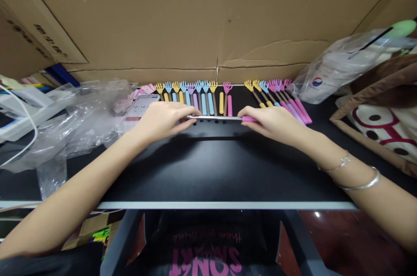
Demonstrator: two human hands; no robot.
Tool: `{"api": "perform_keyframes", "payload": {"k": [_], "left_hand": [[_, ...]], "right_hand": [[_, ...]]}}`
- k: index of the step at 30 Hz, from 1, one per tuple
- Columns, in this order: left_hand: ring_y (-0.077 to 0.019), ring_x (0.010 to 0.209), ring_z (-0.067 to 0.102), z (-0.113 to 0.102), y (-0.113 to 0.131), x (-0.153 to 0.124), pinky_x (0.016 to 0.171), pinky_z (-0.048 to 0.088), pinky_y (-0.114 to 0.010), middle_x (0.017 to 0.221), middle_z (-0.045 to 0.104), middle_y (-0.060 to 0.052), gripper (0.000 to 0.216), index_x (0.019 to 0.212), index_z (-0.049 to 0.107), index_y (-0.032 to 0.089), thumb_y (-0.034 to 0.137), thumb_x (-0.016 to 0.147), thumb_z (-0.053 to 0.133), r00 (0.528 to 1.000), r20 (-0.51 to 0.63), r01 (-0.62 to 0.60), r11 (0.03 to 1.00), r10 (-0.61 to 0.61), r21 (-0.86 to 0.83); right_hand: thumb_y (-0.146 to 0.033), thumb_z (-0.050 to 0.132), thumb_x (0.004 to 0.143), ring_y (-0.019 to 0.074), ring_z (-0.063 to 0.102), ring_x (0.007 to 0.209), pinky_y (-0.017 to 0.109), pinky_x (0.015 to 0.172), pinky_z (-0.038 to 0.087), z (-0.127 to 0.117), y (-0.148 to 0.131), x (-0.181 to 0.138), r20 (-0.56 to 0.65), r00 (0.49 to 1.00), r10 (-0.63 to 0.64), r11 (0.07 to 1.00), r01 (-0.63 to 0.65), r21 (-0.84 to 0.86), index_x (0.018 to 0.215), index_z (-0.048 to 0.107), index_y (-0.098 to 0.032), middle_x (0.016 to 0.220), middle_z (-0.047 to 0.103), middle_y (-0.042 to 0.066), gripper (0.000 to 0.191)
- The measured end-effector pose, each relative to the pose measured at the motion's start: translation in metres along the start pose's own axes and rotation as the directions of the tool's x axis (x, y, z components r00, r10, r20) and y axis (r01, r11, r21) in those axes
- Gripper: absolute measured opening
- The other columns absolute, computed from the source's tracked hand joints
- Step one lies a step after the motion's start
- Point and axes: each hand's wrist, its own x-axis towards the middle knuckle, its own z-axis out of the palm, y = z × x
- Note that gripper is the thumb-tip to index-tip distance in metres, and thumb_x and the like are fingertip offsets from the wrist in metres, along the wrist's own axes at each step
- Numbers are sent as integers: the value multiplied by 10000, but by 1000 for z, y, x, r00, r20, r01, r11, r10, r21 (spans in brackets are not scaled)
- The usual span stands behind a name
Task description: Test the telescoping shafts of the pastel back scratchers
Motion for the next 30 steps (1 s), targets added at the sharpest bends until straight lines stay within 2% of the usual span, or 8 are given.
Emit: {"api": "perform_keyframes", "payload": {"k": [8,13,20,22,27,30], "left_hand": [[-138,732,673,0,-3,0,546,365,-240,833,735,22,238,987,689,272,343,907,477,998,-63,-24,999,26,27],[-127,716,666,2,-1,0,539,361,-237,815,732,21,239,984,695,269,348,902,485,996,-83,-6,1000,7,21],[-122,698,656,1,0,0,539,356,-234,790,725,21,240,978,699,264,346,902,486,995,-99,9,1000,-8,12],[-123,699,656,2,-1,-1,543,357,-231,792,725,21,237,981,697,263,344,902,490,995,-101,6,1000,-5,11],[-130,712,661,2,-2,-1,542,354,-232,803,727,25,227,973,694,265,340,904,491,993,-109,-32,999,35,29],[-131,712,661,3,-2,-1,541,355,-236,801,727,21,234,969,694,266,342,909,481,993,-101,-49,998,54,45]], "right_hand": [[-409,354,956,148,589,573,241,527,297,-3,-1,0,-34,999,-8,1000,8,-12,993,583,-211,632,638,6,306],[-408,374,949,139,560,541,236,535,307,-6,-3,1,-15,999,33,995,-32,99,1015,569,-221,623,623,-8,279],[-403,405,939,122,565,568,220,572,347,-5,-4,3,13,996,83,951,-83,297,1042,548,-220,717,643,-11,254],[-401,402,940,122,557,556,220,565,344,-5,-4,3,4,996,84,956,-82,280,1038,549,-219,699,635,-12,254],[-387,397,943,135,545,526,229,526,303,-5,-6,2,-8,999,42,992,-41,117,999,564,-211,597,596,-13,249],[-376,395,946,138,558,537,234,519,301,-4,-7,2,-15,1000,9,999,-8,50,983,568,-201,606,608,-3,249]]}}
